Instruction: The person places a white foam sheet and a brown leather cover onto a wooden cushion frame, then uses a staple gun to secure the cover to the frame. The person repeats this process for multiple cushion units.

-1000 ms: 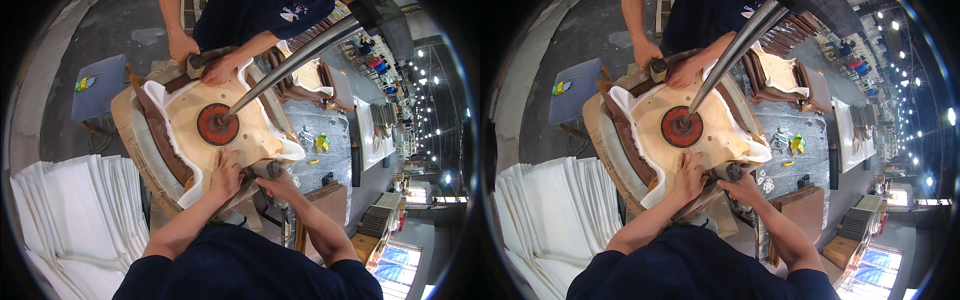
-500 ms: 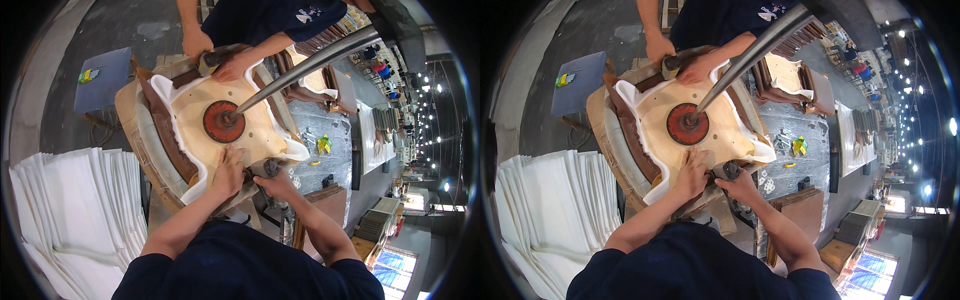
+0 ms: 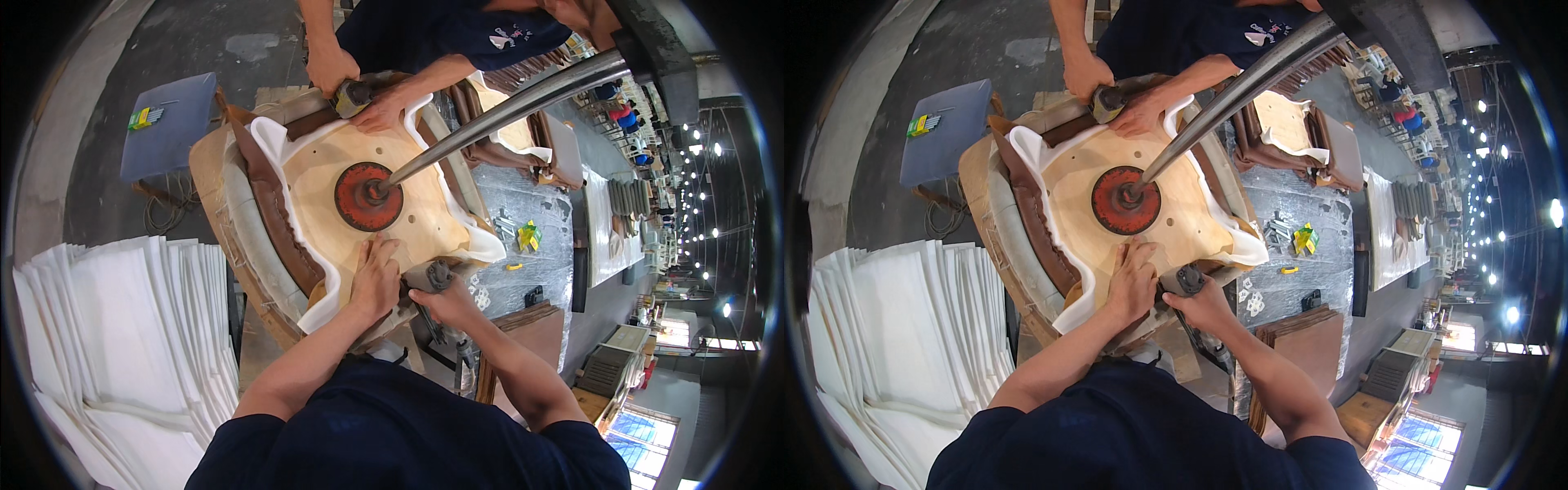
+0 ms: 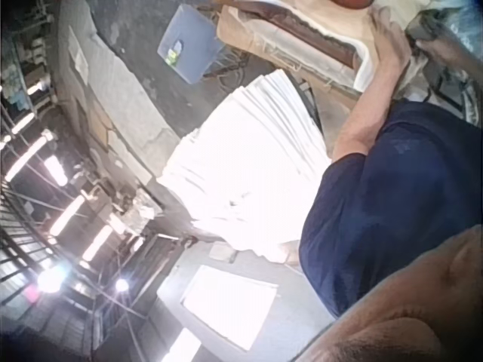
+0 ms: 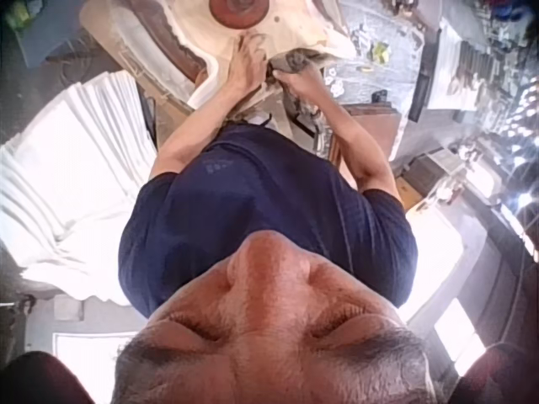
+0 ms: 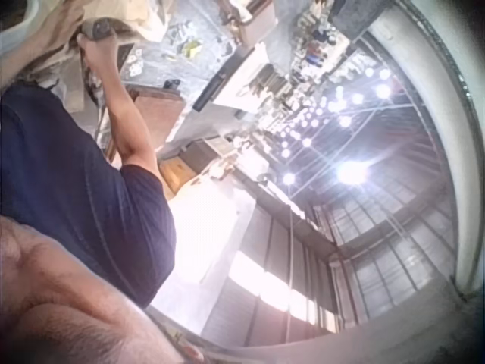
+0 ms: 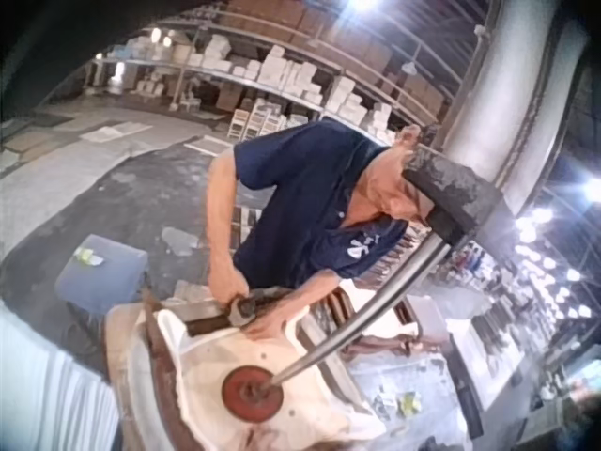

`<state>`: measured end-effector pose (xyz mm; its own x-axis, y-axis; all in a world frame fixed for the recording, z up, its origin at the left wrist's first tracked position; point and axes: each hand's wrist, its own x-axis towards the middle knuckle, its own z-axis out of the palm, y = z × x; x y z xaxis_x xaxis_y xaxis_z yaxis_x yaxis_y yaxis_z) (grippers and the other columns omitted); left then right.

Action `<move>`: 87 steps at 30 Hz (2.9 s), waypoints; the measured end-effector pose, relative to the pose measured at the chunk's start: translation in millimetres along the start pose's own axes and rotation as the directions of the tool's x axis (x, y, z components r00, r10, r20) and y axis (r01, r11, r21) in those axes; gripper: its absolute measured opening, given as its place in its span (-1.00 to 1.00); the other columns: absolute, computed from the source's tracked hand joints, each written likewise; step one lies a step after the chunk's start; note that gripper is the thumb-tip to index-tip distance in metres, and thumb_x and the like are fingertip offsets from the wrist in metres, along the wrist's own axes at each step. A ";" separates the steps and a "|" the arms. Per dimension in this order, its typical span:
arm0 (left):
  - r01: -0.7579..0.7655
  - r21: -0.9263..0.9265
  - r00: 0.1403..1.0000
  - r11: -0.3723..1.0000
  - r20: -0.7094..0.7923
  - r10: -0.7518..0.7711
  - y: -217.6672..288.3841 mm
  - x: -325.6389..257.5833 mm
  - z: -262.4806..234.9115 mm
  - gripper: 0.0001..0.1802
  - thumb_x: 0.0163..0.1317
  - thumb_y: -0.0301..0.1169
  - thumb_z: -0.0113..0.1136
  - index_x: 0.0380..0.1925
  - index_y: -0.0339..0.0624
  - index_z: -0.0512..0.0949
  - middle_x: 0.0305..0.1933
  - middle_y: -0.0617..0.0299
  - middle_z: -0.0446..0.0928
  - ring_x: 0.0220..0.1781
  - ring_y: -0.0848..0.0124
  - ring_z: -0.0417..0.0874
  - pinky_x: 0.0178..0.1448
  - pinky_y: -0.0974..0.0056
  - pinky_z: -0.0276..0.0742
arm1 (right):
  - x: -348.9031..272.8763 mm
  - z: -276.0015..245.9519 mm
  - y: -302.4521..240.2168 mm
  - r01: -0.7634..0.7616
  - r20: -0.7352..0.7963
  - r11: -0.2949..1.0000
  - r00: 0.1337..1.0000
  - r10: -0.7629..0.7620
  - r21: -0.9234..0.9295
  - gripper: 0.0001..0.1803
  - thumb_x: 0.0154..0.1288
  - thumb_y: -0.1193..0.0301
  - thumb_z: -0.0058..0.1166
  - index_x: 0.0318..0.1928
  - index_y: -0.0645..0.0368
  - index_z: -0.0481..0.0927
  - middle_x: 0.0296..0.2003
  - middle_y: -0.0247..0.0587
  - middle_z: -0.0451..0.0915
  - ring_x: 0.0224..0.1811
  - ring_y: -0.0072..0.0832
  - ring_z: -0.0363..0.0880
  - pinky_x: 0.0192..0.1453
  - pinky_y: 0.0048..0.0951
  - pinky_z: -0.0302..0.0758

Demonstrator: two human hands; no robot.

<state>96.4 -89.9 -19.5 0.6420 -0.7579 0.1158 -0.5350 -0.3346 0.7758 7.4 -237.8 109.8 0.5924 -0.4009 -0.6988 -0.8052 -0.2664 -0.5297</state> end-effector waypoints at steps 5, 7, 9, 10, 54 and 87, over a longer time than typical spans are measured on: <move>0.050 -0.044 0.998 0.998 0.043 -0.048 7.0 -10.0 -13.4 -0.40 0.34 -0.40 0.44 0.34 -0.37 0.54 0.70 -0.09 0.27 0.86 -0.20 0.07 0.88 -0.28 -0.06 | -1.5 -1.5 4.9 0.019 -0.036 0.997 0.999 -0.017 0.073 -0.64 0.43 0.23 0.52 -0.06 0.29 0.76 -0.45 -0.34 0.71 -0.60 -0.57 0.61 -0.47 -0.39 0.55; 0.081 -0.025 0.995 0.996 0.052 -0.080 13.1 -13.4 -19.0 -0.22 0.33 -0.35 0.48 0.50 -0.32 0.42 0.76 -0.08 0.19 0.88 -0.20 0.03 0.89 -0.27 -0.10 | -4.9 -8.8 15.5 0.029 -0.008 0.991 1.000 -0.028 0.132 -0.65 0.43 0.23 0.52 -0.06 0.27 0.77 -0.45 -0.34 0.71 -0.59 -0.58 0.61 -0.48 -0.39 0.54; 0.118 0.000 0.991 0.993 0.060 -0.117 10.8 -12.6 -16.0 -0.07 0.32 -0.30 0.52 0.62 -0.27 0.31 0.82 -0.06 0.11 0.89 -0.20 -0.01 0.90 -0.26 -0.13 | -7.8 -7.2 12.8 0.034 0.032 0.990 0.999 -0.039 0.135 -0.66 0.44 0.23 0.52 -0.06 0.26 0.78 -0.44 -0.34 0.71 -0.59 -0.58 0.61 -0.49 -0.39 0.54; 0.124 0.016 0.991 0.992 0.056 -0.124 10.2 -14.5 -14.9 -0.07 0.32 -0.30 0.52 0.63 -0.26 0.32 0.83 -0.06 0.10 0.90 -0.20 -0.02 0.90 -0.26 -0.14 | -9.8 -6.1 11.5 0.037 0.047 0.993 0.998 -0.043 0.115 -0.66 0.44 0.23 0.52 -0.05 0.26 0.78 -0.44 -0.34 0.71 -0.59 -0.58 0.61 -0.49 -0.39 0.54; -0.049 0.437 0.980 0.898 0.193 -0.041 87.1 -70.8 34.8 -0.18 0.33 -0.37 0.47 0.56 -0.38 0.41 0.67 -0.34 0.37 0.69 -0.39 0.37 0.77 -0.30 0.25 | 82.4 -133.5 448.9 -0.003 -0.388 0.598 0.759 0.524 0.801 -0.83 0.32 0.50 0.58 -0.14 0.26 0.83 -0.39 -0.33 0.73 -0.48 -0.54 0.62 -0.42 -0.35 0.51; -0.006 0.436 0.995 0.900 0.090 -0.037 88.7 -80.9 26.4 -0.31 0.51 -0.03 0.38 0.46 -0.26 0.60 0.67 -0.10 0.48 0.70 -0.07 0.47 0.77 -0.12 0.30 | 202.0 -197.6 335.1 0.209 -0.472 0.758 0.870 0.145 0.618 -0.34 0.66 -0.05 0.28 0.49 0.13 0.65 0.02 -0.33 0.78 -0.11 -0.55 0.66 -0.09 -0.28 0.59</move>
<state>-17.5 -73.0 23.6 0.6091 -0.7925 0.0309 -0.7247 -0.5404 0.4274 -147.9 -581.2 -114.0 0.3860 -0.8007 -0.4581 -0.4702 0.2565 -0.8445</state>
